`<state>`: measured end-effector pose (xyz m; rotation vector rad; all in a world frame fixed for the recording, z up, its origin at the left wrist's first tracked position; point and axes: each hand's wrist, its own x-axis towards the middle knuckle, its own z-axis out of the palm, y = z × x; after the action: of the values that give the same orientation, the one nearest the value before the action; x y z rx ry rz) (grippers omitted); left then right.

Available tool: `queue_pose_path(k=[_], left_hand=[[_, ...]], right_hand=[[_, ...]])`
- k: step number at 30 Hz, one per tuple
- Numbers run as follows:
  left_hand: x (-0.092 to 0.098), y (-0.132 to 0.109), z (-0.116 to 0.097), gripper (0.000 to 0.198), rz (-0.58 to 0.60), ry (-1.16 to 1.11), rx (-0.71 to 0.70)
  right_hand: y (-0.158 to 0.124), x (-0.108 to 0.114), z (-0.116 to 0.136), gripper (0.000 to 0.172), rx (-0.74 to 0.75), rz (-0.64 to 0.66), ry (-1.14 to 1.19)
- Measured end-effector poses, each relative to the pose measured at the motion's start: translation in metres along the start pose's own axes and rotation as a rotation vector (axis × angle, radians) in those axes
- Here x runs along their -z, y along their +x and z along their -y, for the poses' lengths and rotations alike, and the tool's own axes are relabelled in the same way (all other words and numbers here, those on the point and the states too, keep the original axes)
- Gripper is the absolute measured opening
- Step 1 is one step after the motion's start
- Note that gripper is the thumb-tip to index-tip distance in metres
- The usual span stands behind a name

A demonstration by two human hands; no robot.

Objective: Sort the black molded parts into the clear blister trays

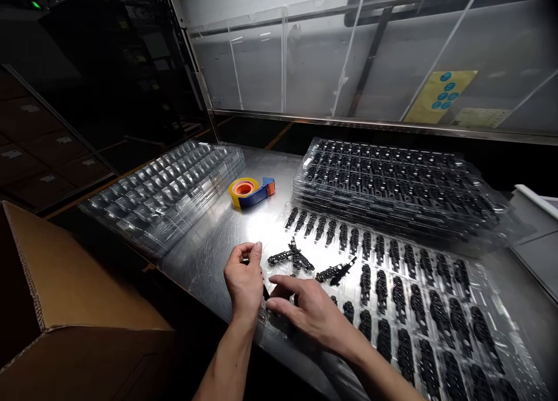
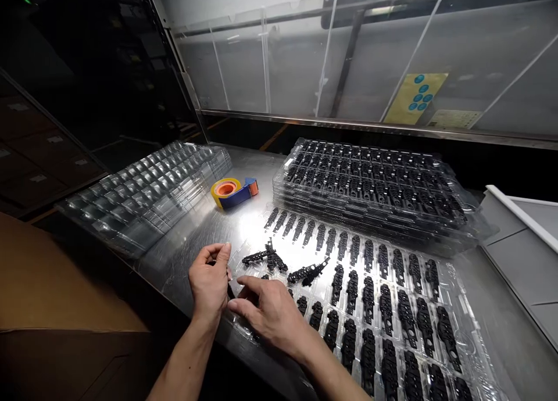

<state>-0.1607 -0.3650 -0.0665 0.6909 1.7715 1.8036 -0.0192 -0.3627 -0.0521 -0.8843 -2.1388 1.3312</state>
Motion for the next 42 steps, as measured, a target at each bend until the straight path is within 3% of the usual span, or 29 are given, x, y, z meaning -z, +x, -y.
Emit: queue_pose_path(k=[2,4,8,11,14,20,23,27,31,34,38,42], left_hand=[[-0.005,-0.003,-0.003,0.027,0.000,-0.064,0.034],[-0.001,-0.003,-0.009,0.028,0.065,-0.149,0.108],[0.031,0.001,-0.025,0.023,0.231,-0.373,0.311],[0.057,0.004,-0.026,0.017,0.233,-0.533,0.398],[0.071,0.000,-0.021,0.016,0.254,-0.531,0.401],[0.080,-0.009,-0.013,0.025,0.296,-0.535,0.479],[0.081,-0.012,-0.014,0.032,0.301,-0.509,0.522],[0.081,-0.013,-0.015,0.032,0.292,-0.472,0.530],[0.079,-0.015,-0.015,0.035,0.229,-0.369,0.493],[0.076,-0.021,-0.013,0.039,0.214,-0.272,0.447],[0.066,-0.034,-0.012,0.041,0.236,-0.176,0.382],[0.067,-0.039,-0.016,0.033,0.390,-0.269,0.466]], right_hand=[[-0.001,-0.005,0.004,0.015,-0.087,-0.046,0.036],[-0.002,-0.006,0.001,0.017,-0.110,-0.176,-0.027],[0.000,-0.001,-0.014,0.018,0.098,-0.335,-0.345],[0.007,-0.001,-0.023,0.024,0.308,-0.247,-0.564],[0.016,-0.005,-0.028,0.025,0.413,-0.107,-0.727],[0.011,-0.003,-0.024,0.019,0.308,0.043,-0.799],[0.004,-0.003,-0.024,0.026,0.292,0.075,-0.819],[0.005,-0.008,-0.029,0.035,0.343,0.063,-0.850],[0.005,-0.011,-0.028,0.034,0.284,-0.036,-0.880],[-0.001,-0.016,-0.019,0.032,0.228,-0.101,-0.723],[-0.003,-0.027,-0.007,0.026,0.130,-0.242,-0.272],[0.003,-0.026,-0.007,0.022,-0.062,-0.231,0.267]])
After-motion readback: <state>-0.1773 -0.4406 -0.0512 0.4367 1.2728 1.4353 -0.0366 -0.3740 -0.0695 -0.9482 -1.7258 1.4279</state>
